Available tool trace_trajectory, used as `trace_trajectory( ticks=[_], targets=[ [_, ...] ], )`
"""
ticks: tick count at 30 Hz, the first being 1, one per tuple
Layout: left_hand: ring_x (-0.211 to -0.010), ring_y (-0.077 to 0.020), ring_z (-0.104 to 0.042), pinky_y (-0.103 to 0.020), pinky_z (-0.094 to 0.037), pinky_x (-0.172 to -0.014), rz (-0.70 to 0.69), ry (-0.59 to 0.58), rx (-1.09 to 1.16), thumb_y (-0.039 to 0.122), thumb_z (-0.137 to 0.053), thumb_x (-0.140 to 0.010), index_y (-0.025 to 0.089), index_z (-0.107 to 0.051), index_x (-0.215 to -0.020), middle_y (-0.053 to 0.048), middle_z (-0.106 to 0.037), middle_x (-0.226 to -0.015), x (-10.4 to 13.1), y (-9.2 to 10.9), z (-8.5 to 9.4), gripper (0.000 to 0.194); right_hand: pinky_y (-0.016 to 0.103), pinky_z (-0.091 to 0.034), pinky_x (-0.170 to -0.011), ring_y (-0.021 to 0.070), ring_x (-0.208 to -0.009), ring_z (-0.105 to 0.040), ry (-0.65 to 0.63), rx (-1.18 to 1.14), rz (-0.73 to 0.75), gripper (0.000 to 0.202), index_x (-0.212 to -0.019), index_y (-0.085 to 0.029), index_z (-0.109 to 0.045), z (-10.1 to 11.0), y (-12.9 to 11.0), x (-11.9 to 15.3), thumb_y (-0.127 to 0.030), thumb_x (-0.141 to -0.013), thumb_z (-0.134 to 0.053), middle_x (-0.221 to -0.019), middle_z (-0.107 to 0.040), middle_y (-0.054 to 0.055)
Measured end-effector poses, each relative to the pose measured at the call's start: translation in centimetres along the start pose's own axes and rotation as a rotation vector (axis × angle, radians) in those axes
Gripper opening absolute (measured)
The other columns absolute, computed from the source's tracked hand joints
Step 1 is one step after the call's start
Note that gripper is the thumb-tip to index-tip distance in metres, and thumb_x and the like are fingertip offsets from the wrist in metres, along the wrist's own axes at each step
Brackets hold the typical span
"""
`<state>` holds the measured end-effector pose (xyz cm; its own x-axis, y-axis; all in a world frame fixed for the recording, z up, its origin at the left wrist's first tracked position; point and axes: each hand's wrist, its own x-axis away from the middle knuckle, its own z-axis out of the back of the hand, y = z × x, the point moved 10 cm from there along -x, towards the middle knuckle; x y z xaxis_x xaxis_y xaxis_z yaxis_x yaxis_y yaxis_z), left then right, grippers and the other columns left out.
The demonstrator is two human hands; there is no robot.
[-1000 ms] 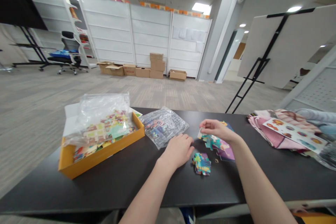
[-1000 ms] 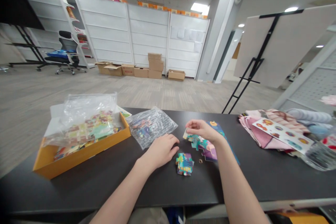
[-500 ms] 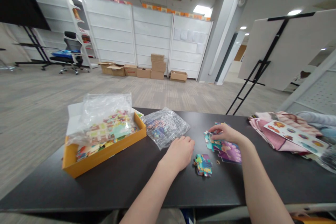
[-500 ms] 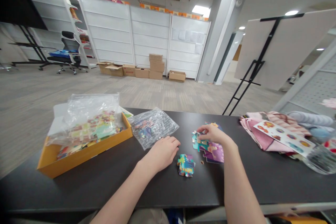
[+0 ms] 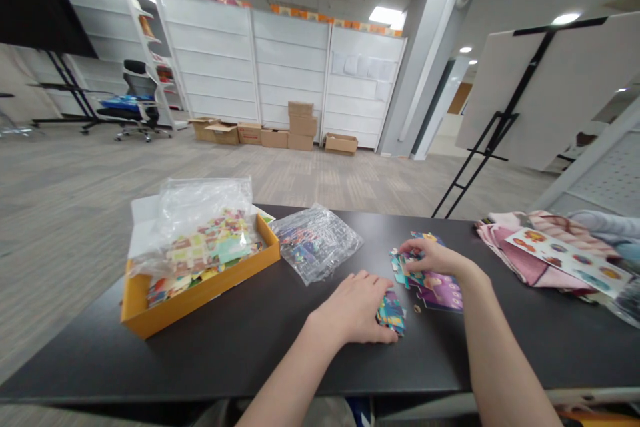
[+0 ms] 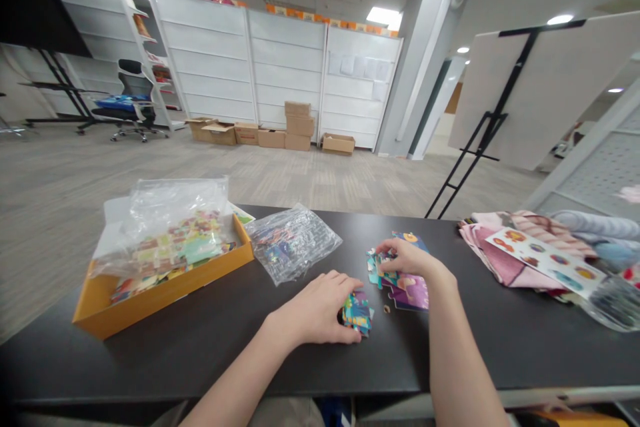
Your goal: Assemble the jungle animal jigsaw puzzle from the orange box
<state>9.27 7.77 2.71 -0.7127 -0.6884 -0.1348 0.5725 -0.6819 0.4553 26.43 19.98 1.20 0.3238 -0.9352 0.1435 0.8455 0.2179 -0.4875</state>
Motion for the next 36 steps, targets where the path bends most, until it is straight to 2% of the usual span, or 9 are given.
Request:
trace_trajectory(
  ticks=[3, 10, 15, 19, 25, 31, 36],
  targets=[
    [-0.11, -0.0316, -0.059, -0.043, -0.05, -0.097, 0.011, 0.011, -0.025, 0.051, -0.077, -0.071, 0.018, -0.061, -0.123, -0.011, -0.068, -0.116, -0.1, -0.1, 0.1, 0.064, 0.034, -0.051, -0.082, 0.027, -0.092, -0.066, 0.001, -0.004, -0.007, 0.044, -0.105, -0.023, -0.078, 0.0, 0.0, 0.1, -0.036, -0.062, -0.078, -0.099, -0.076, 0.006],
    [-0.107, -0.0311, -0.059, -0.043, -0.049, -0.099, 0.01, 0.053, -0.068, 0.051, -0.076, -0.07, 0.017, -0.064, -0.113, -0.011, -0.068, -0.11, -0.3, -0.2, 0.1, 0.056, 0.033, -0.05, -0.078, 0.0249, -0.09, -0.065, -0.016, -0.057, -0.018, 0.04, -0.097, -0.019, -0.07, -0.3, 0.5, 0.3, -0.038, -0.063, -0.08, -0.093, -0.071, 0.005],
    [-0.117, -0.0315, -0.059, -0.044, -0.048, -0.1, -0.016, 0.057, 0.035, 0.058, -0.078, -0.072, 0.02, -0.053, -0.134, -0.01, -0.066, -0.124, -0.5, 0.0, -0.1, 0.077, 0.031, -0.049, -0.074, 0.0206, -0.083, -0.063, -0.044, -0.27, 0.066, 0.036, -0.089, -0.018, -0.063, -0.3, -1.0, 0.7, -0.044, -0.069, -0.079, -0.086, -0.067, 0.004],
    [-0.114, -0.0328, -0.061, -0.044, -0.05, -0.099, 0.011, 0.067, 0.072, 0.048, -0.078, -0.071, 0.017, -0.042, -0.142, -0.013, -0.065, -0.127, -0.8, -0.1, -0.3, 0.086, 0.03, -0.05, -0.074, 0.0186, -0.082, -0.062, -0.073, -0.458, 0.11, 0.043, -0.088, -0.017, -0.062, 0.3, -3.7, 1.7, -0.05, -0.069, -0.083, -0.086, -0.065, 0.004],
    [-0.113, -0.0373, -0.062, -0.045, -0.05, -0.098, 0.128, 0.118, 0.058, 0.037, -0.074, -0.065, 0.007, -0.034, -0.146, -0.02, -0.064, -0.127, -1.0, -1.8, 0.4, 0.096, 0.028, -0.049, -0.07, 0.0145, -0.075, -0.06, -0.31, -0.592, 0.16, 0.044, -0.088, -0.017, -0.062, -2.9, -8.6, 2.2, -0.045, -0.067, -0.088, -0.083, -0.065, 0.001],
    [-0.127, -0.038, -0.057, -0.045, -0.047, -0.105, 0.222, 0.182, 0.153, 0.032, -0.076, -0.07, 0.009, -0.023, -0.153, -0.024, -0.054, -0.142, -0.5, -4.0, 1.2, 0.101, 0.026, -0.046, -0.064, 0.0113, -0.066, -0.057, -0.234, -0.672, 0.148, 0.047, -0.083, -0.018, -0.056, -4.5, -9.2, 0.4, -0.043, -0.064, -0.091, -0.072, -0.061, -0.004],
    [-0.13, -0.0333, -0.055, -0.043, -0.046, -0.107, 0.207, 0.204, 0.166, 0.037, -0.084, -0.069, 0.015, -0.026, -0.153, -0.019, -0.055, -0.141, -0.5, -3.7, 1.2, 0.104, 0.025, -0.046, -0.064, 0.0114, -0.066, -0.057, -0.236, -0.657, 0.227, 0.041, -0.081, -0.017, -0.06, -5.4, -9.8, -0.1, -0.042, -0.067, -0.089, -0.073, -0.062, -0.003]
  ],
)
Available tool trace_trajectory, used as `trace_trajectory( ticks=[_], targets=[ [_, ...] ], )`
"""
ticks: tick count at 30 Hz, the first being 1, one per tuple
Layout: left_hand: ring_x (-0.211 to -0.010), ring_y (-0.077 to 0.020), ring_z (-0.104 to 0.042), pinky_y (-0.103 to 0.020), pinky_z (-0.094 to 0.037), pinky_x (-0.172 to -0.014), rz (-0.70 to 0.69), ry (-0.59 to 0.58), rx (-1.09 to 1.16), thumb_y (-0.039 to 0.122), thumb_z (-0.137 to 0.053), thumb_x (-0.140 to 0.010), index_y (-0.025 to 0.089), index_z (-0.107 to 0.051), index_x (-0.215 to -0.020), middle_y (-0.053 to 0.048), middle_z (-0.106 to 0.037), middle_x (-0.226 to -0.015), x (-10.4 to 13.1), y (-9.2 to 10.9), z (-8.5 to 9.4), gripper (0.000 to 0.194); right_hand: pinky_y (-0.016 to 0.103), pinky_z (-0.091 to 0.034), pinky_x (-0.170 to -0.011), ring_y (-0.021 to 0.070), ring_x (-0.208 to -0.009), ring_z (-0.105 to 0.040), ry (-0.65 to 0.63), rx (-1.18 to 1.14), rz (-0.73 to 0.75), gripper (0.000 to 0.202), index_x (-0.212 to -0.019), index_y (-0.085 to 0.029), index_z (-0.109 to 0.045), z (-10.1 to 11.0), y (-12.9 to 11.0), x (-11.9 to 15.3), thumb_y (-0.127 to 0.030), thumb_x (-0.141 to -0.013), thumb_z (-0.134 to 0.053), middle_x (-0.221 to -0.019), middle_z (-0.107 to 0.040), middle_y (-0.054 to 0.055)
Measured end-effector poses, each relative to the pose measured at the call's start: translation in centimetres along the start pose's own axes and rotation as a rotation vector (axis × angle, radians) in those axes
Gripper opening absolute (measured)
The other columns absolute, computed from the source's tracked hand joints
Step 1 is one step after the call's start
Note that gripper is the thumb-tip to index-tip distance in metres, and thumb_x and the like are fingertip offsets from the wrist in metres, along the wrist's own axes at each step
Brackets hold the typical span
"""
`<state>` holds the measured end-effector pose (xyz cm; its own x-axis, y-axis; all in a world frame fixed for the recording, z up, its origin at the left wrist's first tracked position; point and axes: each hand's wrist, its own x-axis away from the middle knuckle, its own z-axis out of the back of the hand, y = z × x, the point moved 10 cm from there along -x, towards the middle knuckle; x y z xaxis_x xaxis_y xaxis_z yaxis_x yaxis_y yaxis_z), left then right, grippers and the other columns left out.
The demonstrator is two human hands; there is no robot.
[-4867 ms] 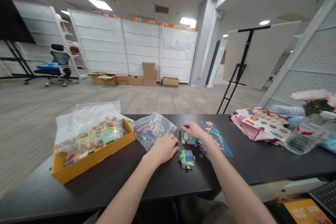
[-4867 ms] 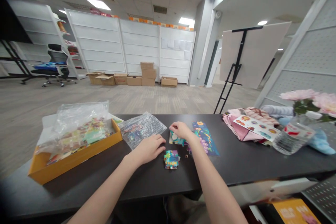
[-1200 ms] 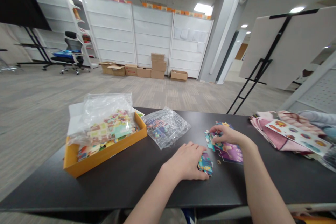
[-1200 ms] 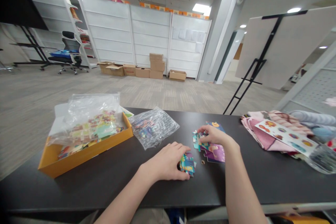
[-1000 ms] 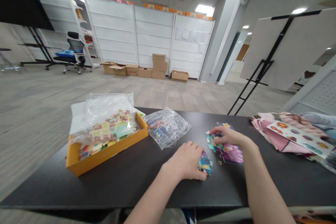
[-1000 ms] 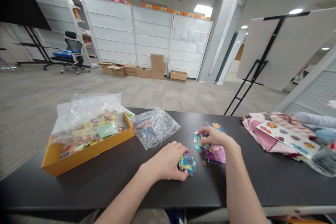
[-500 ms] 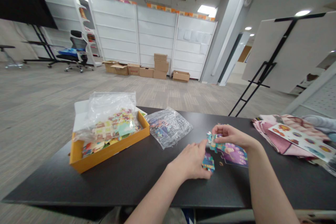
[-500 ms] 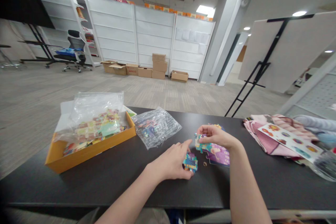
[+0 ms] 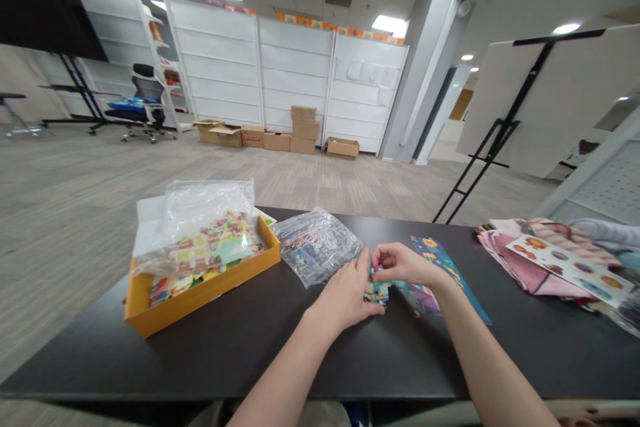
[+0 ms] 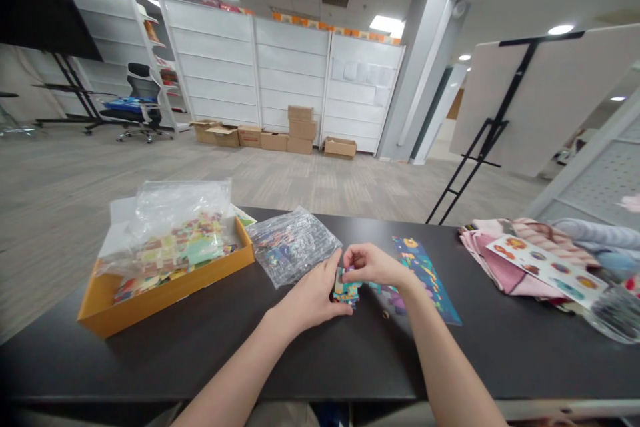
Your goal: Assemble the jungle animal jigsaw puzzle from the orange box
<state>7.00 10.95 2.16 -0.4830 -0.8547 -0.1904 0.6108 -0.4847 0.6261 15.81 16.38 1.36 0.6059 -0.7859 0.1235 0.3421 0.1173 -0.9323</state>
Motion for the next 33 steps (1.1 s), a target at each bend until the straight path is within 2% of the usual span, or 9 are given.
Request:
trace_trajectory(
  ticks=[4, 7, 11, 13, 15, 18, 26, 30, 33],
  targets=[
    [-0.127, -0.0363, -0.054, -0.049, -0.044, -0.107, -0.023, 0.027, -0.127, 0.051, -0.084, -0.068, 0.017, -0.027, -0.153, -0.018, -0.055, -0.142, 0.1, 0.5, -0.4, 0.108, 0.029, -0.051, -0.074, 0.0157, -0.076, -0.062, -0.058, 0.047, 0.055, 0.035, -0.085, -0.016, -0.069, -0.3, -1.1, 0.4, -0.046, -0.074, -0.083, -0.083, -0.069, 0.002],
    [-0.129, -0.0372, -0.052, -0.051, -0.042, -0.108, -0.032, 0.034, -0.212, 0.059, -0.078, -0.072, 0.018, -0.026, -0.154, -0.017, -0.055, -0.142, 0.1, 0.7, -0.6, 0.105, 0.032, -0.051, -0.081, 0.0196, -0.087, -0.065, -0.002, 0.057, 0.069, 0.037, -0.095, -0.017, -0.073, 1.6, -1.6, 1.2, -0.05, -0.079, -0.077, -0.096, -0.073, 0.006],
    [-0.122, -0.0326, -0.054, -0.048, -0.043, -0.104, -0.104, 0.027, -0.297, 0.058, -0.07, -0.082, 0.024, -0.025, -0.156, -0.013, -0.058, -0.137, 0.2, 1.8, -0.9, 0.093, 0.031, -0.048, -0.069, 0.0191, -0.074, -0.063, 0.374, 0.207, 0.046, 0.041, -0.089, -0.017, -0.072, 7.7, -0.1, 2.2, -0.057, -0.082, -0.069, -0.082, -0.072, 0.005],
    [-0.118, -0.0313, -0.055, -0.047, -0.045, -0.1, -0.143, 0.018, -0.354, 0.055, -0.065, -0.087, 0.031, -0.037, -0.15, -0.01, -0.06, -0.131, 0.3, 2.4, -1.1, 0.074, 0.032, -0.045, -0.067, 0.02, -0.069, -0.061, 0.582, 0.428, 0.031, 0.04, -0.08, -0.017, -0.071, 10.2, 0.8, 2.6, -0.057, -0.083, -0.063, -0.074, -0.07, 0.006],
    [-0.115, -0.0313, -0.055, -0.046, -0.046, -0.096, -0.16, 0.003, -0.415, 0.052, -0.062, -0.09, 0.032, -0.052, -0.137, -0.008, -0.062, -0.125, 0.4, 2.6, -1.3, 0.052, 0.034, -0.044, -0.069, 0.0218, -0.069, -0.061, 0.725, 0.659, 0.0, 0.038, -0.074, -0.018, -0.07, 11.2, 1.7, 2.6, -0.053, -0.084, -0.06, -0.074, -0.071, 0.008],
    [-0.113, -0.0317, -0.055, -0.045, -0.047, -0.093, -0.151, -0.005, -0.485, 0.048, -0.06, -0.092, 0.027, -0.06, -0.124, -0.01, -0.062, -0.122, 0.6, 2.4, -1.3, 0.038, 0.033, -0.043, -0.069, 0.022, -0.069, -0.061, 0.746, 0.799, -0.01, 0.039, -0.073, -0.019, -0.07, 10.5, 3.4, 1.5, -0.05, -0.089, -0.052, -0.076, -0.071, 0.009],
    [-0.114, -0.0315, -0.054, -0.046, -0.047, -0.094, -0.08, 0.013, -0.524, 0.038, -0.059, -0.092, 0.022, -0.056, -0.123, -0.012, -0.06, -0.122, 0.7, 1.2, -0.7, 0.035, 0.032, -0.036, -0.066, 0.0212, -0.068, -0.058, 0.824, 1.038, -0.012, 0.051, -0.06, -0.022, -0.055, 9.7, 4.2, 1.0, -0.051, -0.099, -0.038, -0.068, -0.065, 0.008],
    [-0.113, -0.0328, -0.055, -0.046, -0.047, -0.093, -0.065, 0.007, -0.525, 0.035, -0.058, -0.091, 0.021, -0.057, -0.121, -0.014, -0.06, -0.12, 0.6, 1.2, -0.9, 0.033, 0.032, -0.035, -0.066, 0.0206, -0.065, -0.057, 0.823, 1.036, -0.005, 0.053, -0.058, -0.023, -0.048, 9.9, 4.0, 1.1, -0.052, -0.1, -0.034, -0.064, -0.064, 0.007],
    [-0.113, -0.0331, -0.055, -0.046, -0.048, -0.093, -0.066, 0.009, -0.518, 0.034, -0.057, -0.091, 0.02, -0.057, -0.119, -0.014, -0.061, -0.119, 0.6, 1.5, -0.9, 0.032, 0.032, -0.037, -0.067, 0.0221, -0.067, -0.059, 0.808, 0.965, -0.022, 0.055, -0.059, -0.023, -0.052, 10.0, 4.2, 0.9, -0.053, -0.1, -0.033, -0.066, -0.066, 0.008]
  ],
)
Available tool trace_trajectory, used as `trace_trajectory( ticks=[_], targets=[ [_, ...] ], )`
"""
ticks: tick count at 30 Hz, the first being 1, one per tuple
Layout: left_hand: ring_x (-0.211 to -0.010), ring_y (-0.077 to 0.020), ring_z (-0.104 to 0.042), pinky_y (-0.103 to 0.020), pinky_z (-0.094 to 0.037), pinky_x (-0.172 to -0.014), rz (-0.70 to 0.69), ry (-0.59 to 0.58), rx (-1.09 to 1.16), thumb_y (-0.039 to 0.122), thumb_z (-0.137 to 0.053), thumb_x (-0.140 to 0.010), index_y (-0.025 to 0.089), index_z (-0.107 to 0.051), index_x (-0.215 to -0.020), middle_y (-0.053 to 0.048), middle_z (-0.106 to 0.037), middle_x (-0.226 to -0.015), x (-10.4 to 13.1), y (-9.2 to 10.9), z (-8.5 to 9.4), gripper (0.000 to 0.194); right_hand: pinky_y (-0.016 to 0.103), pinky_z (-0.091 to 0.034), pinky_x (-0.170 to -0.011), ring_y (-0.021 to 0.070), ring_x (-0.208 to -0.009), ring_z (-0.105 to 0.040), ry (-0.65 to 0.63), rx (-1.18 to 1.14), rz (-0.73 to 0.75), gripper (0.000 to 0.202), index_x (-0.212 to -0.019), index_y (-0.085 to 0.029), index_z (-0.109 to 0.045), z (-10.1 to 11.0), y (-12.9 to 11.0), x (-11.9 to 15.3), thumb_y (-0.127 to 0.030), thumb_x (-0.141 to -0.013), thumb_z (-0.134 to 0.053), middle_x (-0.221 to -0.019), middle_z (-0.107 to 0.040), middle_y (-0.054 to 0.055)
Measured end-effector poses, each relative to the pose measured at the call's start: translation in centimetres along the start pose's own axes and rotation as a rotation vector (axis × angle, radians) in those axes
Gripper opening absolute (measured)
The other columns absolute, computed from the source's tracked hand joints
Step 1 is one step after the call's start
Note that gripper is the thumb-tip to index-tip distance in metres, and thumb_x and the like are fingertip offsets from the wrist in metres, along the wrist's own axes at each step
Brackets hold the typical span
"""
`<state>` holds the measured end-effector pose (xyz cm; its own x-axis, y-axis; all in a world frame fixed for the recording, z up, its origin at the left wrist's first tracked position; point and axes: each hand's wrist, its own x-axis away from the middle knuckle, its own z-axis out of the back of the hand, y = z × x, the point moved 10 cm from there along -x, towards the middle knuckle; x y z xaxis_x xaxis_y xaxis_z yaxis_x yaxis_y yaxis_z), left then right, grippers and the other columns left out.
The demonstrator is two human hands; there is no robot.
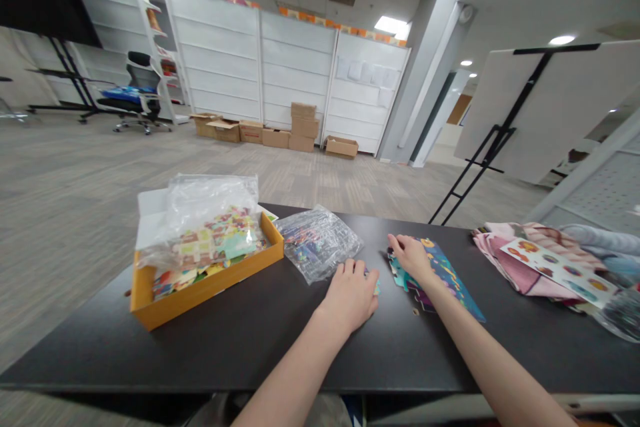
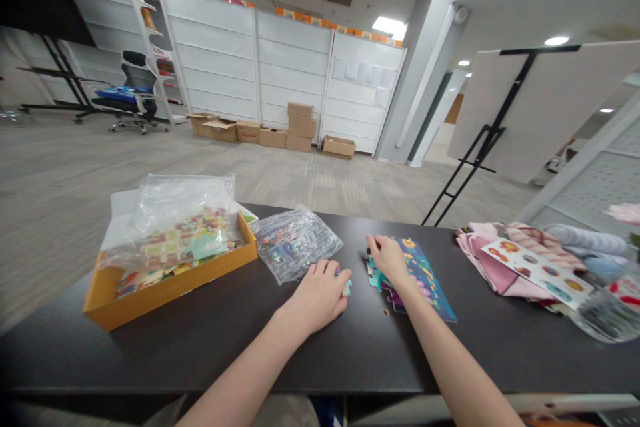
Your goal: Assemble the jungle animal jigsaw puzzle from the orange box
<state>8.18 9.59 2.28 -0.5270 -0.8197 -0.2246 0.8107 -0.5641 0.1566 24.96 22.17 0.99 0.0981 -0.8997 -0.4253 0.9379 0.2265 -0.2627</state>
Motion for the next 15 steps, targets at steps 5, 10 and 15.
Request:
trace_trajectory(
  ticks=[5, 10, 15],
  targets=[
    [-0.113, -0.0331, -0.054, -0.046, -0.048, -0.094, 0.0, -0.001, 0.016, 0.033, -0.055, -0.09, 0.019, -0.058, -0.119, -0.014, -0.06, -0.119, 0.0, 0.1, 0.3, 0.032, 0.033, -0.043, -0.071, 0.0248, -0.077, -0.065, -0.017, -0.234, -0.085, 0.055, -0.071, -0.022, -0.065, -0.5, -0.6, -0.5, -0.057, -0.098, -0.033, -0.078, -0.074, 0.011],
    [-0.113, -0.0324, -0.053, -0.046, -0.047, -0.095, 0.008, -0.019, 0.021, 0.032, -0.053, -0.09, 0.019, -0.057, -0.121, -0.014, -0.06, -0.119, -0.1, 0.0, 0.4, 0.033, 0.032, -0.045, -0.068, 0.0212, -0.07, -0.061, -0.085, -0.339, 0.023, 0.049, -0.074, -0.021, -0.066, 0.8, -1.9, -0.9, -0.063, -0.091, -0.047, -0.072, -0.07, 0.006],
    [-0.113, -0.032, -0.052, -0.045, -0.047, -0.095, 0.008, -0.034, 0.03, 0.031, -0.054, -0.089, 0.019, -0.058, -0.118, -0.014, -0.06, -0.12, -0.2, 0.0, 0.4, 0.032, 0.028, -0.036, -0.053, 0.0149, -0.053, -0.05, -0.378, -0.338, 0.032, 0.044, -0.067, -0.021, -0.061, 0.4, -0.5, 0.5, -0.064, -0.074, -0.07, -0.056, -0.059, -0.001]
  ],
)
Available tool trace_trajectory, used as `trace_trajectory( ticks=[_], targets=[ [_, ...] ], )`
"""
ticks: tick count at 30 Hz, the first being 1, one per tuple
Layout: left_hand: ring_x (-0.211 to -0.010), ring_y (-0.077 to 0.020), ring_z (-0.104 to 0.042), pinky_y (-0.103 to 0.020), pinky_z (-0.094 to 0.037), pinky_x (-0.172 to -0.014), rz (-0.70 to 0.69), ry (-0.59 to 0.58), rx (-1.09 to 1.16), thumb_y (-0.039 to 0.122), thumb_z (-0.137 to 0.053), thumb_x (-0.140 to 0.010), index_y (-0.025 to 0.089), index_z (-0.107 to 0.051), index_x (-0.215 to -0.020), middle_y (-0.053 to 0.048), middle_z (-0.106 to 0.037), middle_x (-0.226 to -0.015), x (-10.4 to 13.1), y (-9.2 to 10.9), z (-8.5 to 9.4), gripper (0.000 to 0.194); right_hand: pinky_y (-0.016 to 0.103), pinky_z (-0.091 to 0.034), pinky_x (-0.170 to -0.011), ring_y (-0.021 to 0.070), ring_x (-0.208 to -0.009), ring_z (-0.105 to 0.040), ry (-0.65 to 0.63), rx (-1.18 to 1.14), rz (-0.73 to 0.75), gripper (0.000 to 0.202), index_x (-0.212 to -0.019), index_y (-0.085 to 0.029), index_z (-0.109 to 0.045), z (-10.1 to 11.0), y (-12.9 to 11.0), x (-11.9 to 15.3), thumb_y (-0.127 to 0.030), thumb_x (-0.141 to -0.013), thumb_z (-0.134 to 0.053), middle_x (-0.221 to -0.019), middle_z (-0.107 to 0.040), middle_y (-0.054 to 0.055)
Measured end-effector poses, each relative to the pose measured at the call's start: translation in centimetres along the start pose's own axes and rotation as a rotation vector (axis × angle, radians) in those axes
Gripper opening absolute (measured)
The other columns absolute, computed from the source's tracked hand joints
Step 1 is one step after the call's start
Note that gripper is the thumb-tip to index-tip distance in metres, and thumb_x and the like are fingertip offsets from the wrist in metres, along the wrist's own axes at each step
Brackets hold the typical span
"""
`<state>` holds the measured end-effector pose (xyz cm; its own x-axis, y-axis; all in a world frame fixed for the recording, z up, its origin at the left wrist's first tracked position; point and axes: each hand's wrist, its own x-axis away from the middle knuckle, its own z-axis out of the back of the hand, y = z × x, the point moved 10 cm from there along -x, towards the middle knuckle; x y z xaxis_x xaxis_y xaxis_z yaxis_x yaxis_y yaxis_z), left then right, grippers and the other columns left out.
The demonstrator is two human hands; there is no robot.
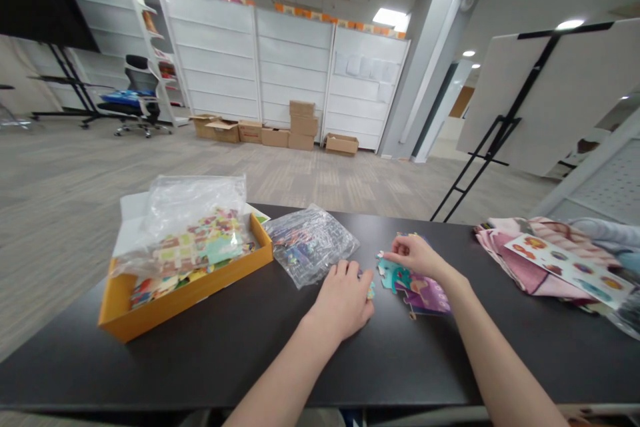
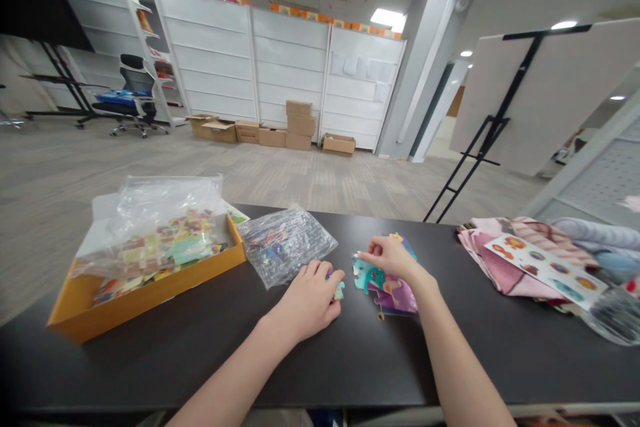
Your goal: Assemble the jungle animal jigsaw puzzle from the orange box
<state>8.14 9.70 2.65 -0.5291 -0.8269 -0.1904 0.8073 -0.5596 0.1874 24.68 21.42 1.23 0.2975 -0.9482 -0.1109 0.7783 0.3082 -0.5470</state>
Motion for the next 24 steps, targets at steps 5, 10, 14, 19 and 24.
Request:
trace_trajectory(
  ticks=[5, 10, 14, 19, 24],
  targets=[
    [-0.113, -0.0316, -0.052, -0.045, -0.047, -0.095, -0.002, 0.015, 0.019, 0.03, -0.054, -0.089, 0.02, -0.058, -0.119, -0.013, -0.06, -0.119, 0.1, -0.1, 0.1, 0.032, 0.027, -0.034, -0.052, 0.0143, -0.052, -0.05, -0.093, -0.013, -0.063, 0.047, -0.069, -0.021, -0.059, -1.4, 1.5, 0.5, -0.065, -0.068, -0.077, -0.055, -0.057, -0.002],
    [-0.112, -0.0321, -0.053, -0.045, -0.047, -0.094, 0.007, 0.016, -0.001, 0.031, -0.053, -0.089, 0.02, -0.058, -0.117, -0.013, -0.06, -0.117, 0.1, 0.0, 0.1, 0.031, 0.027, -0.031, -0.052, 0.0144, -0.053, -0.05, 0.008, 0.112, -0.073, 0.038, -0.08, -0.021, -0.062, -1.8, 0.8, -0.3, -0.056, -0.075, -0.075, -0.057, -0.057, -0.004],
    [-0.112, -0.0323, -0.053, -0.046, -0.047, -0.095, 0.021, 0.005, -0.01, 0.031, -0.053, -0.089, 0.02, -0.058, -0.116, -0.013, -0.06, -0.117, 0.1, 0.1, 0.2, 0.029, 0.028, -0.038, -0.06, 0.0176, -0.064, -0.058, 0.1, 0.19, 0.023, 0.027, -0.09, -0.021, -0.066, -2.1, -1.4, -0.6, -0.048, -0.085, -0.068, -0.071, -0.063, 0.0],
    [-0.114, -0.032, -0.052, -0.046, -0.046, -0.096, 0.013, 0.004, -0.005, 0.031, -0.054, -0.089, 0.021, -0.057, -0.12, -0.013, -0.059, -0.119, 0.1, 0.1, 0.1, 0.033, 0.035, -0.046, -0.084, 0.0249, -0.096, -0.063, 0.23, 0.265, 0.108, 0.031, -0.103, -0.022, -0.071, -2.1, -3.1, -0.3, -0.049, -0.093, -0.061, -0.1, -0.067, 0.009],
    [-0.113, -0.0322, -0.052, -0.046, -0.047, -0.095, 0.005, 0.006, -0.004, 0.031, -0.054, -0.089, 0.021, -0.058, -0.12, -0.013, -0.059, -0.119, 0.2, 0.0, 0.1, 0.033, 0.037, -0.046, -0.086, 0.0257, -0.093, -0.062, 0.27, 0.25, 0.126, 0.029, -0.09, -0.021, -0.066, -2.5, -3.0, -0.7, -0.048, -0.094, -0.06, -0.095, -0.065, 0.01]
  ],
)
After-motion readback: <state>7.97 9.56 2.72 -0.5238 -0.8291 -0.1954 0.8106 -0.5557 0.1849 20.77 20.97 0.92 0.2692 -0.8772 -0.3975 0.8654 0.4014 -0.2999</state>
